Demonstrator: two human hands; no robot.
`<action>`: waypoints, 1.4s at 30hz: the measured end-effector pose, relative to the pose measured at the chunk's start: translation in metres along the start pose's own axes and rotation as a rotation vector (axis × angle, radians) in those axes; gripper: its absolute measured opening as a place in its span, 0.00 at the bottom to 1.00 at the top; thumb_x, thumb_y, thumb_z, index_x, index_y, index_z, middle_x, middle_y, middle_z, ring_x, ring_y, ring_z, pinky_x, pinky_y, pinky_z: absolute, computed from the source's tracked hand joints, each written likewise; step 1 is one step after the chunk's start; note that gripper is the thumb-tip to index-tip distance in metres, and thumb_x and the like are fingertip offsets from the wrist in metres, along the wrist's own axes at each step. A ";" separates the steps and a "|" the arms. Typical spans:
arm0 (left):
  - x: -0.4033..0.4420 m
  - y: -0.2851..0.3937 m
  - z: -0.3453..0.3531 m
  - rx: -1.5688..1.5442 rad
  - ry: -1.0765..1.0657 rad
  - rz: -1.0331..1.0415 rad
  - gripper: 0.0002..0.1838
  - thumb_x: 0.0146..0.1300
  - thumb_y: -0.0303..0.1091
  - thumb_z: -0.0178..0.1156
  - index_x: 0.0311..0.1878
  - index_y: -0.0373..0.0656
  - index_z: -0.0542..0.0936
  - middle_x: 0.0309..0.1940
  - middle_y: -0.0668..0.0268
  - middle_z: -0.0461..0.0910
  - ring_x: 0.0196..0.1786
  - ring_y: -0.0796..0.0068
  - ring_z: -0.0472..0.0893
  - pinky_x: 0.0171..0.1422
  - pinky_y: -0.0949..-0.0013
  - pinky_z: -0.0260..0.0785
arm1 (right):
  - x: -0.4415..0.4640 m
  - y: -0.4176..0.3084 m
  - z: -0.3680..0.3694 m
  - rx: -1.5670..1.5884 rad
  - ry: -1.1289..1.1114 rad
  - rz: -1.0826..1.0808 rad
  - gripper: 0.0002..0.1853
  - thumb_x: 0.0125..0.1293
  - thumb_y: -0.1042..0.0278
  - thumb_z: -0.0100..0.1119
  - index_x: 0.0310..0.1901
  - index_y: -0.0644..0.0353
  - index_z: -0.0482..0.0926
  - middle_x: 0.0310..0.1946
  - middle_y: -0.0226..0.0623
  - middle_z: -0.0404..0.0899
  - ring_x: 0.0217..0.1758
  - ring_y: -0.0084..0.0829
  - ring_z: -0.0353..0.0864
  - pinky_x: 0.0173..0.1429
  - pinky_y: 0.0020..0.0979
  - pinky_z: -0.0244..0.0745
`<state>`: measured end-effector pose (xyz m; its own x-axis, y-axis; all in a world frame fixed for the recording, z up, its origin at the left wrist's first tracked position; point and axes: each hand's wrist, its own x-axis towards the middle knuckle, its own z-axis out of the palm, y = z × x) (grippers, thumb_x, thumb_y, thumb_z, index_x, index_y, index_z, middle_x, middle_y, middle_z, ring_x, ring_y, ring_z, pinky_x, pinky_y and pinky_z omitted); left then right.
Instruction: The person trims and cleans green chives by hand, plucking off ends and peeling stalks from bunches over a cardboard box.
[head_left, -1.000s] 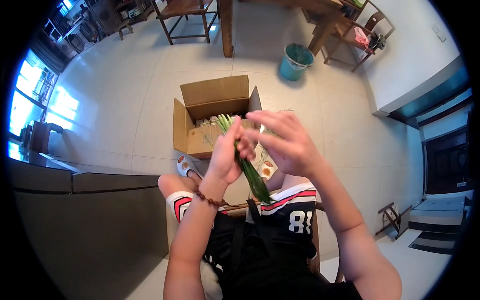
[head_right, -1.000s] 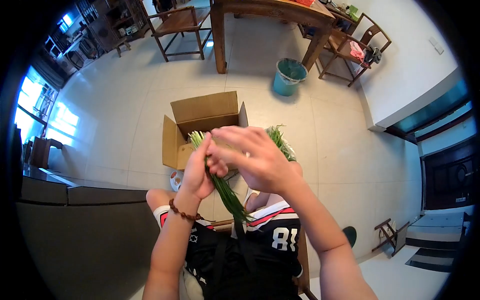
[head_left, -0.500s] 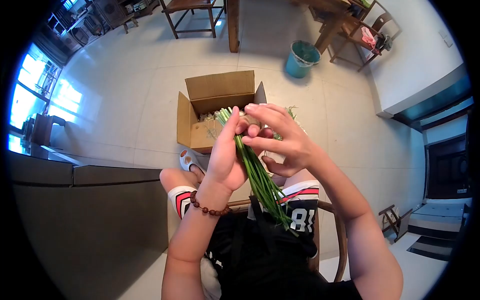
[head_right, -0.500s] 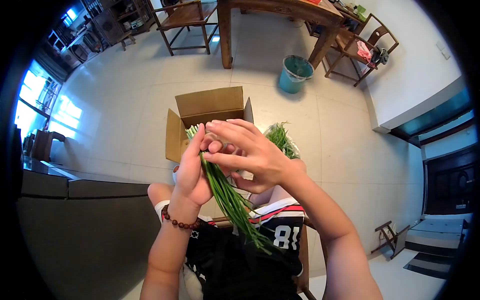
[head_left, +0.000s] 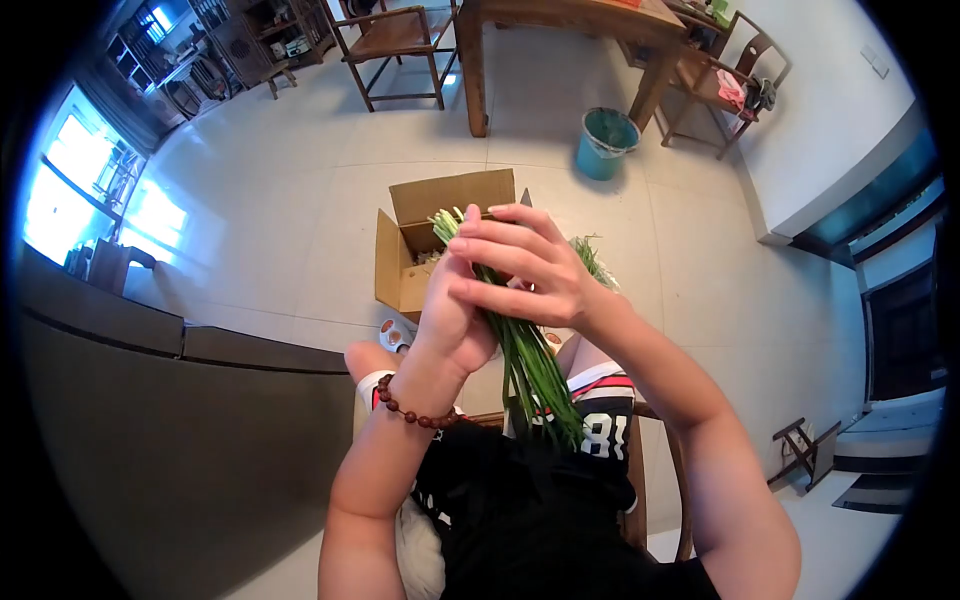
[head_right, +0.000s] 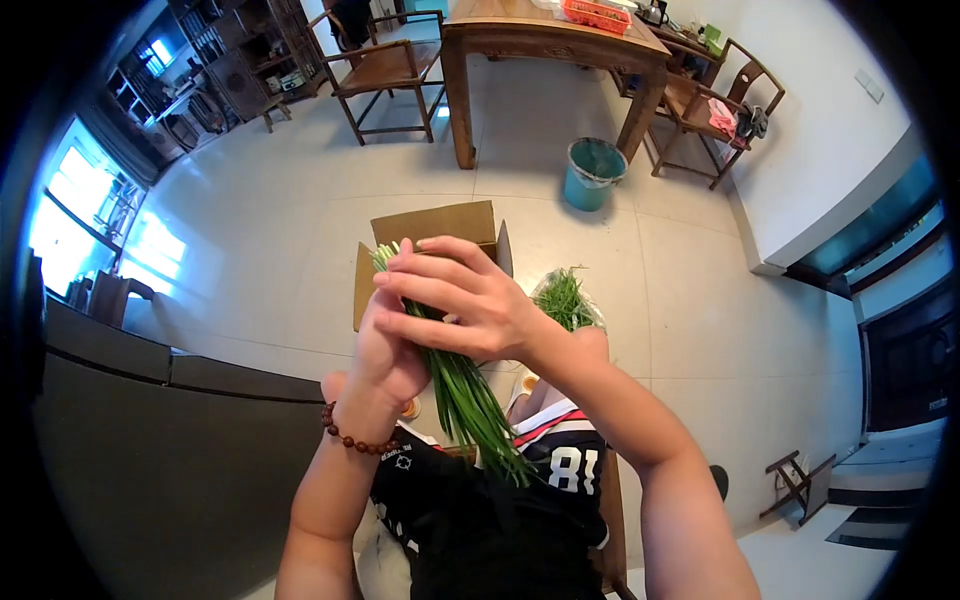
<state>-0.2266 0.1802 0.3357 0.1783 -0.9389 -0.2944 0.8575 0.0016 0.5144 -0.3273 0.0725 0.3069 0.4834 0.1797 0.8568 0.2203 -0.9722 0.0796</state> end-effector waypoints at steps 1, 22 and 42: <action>-0.002 0.002 0.001 0.002 -0.023 -0.005 0.20 0.80 0.56 0.43 0.61 0.54 0.72 0.50 0.74 0.75 0.50 0.80 0.79 0.61 0.70 0.75 | 0.001 -0.001 0.004 -0.002 0.047 0.003 0.18 0.61 0.69 0.58 0.53 0.54 0.84 0.56 0.41 0.82 0.59 0.40 0.81 0.66 0.48 0.73; 0.011 -0.075 -0.121 -0.283 -0.008 -0.012 0.27 0.76 0.60 0.49 0.57 0.44 0.73 0.55 0.64 0.77 0.57 0.69 0.76 0.64 0.64 0.68 | -0.045 -0.039 0.057 1.230 0.630 1.251 0.29 0.80 0.54 0.51 0.18 0.56 0.64 0.11 0.28 0.64 0.13 0.22 0.65 0.22 0.28 0.62; 0.208 -0.008 -0.227 0.441 0.017 -0.077 0.16 0.72 0.32 0.61 0.58 0.35 0.77 0.46 0.59 0.86 0.45 0.75 0.84 0.50 0.69 0.79 | -0.161 0.089 0.183 1.833 -0.362 1.935 0.25 0.73 0.59 0.60 0.19 0.51 0.60 0.12 0.22 0.55 0.10 0.17 0.52 0.16 0.24 0.41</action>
<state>-0.0870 0.0636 0.0871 0.1329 -0.9248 -0.3566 0.5815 -0.2185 0.7836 -0.2309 -0.0160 0.0828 0.8614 0.0096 -0.5079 -0.3300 0.7707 -0.5451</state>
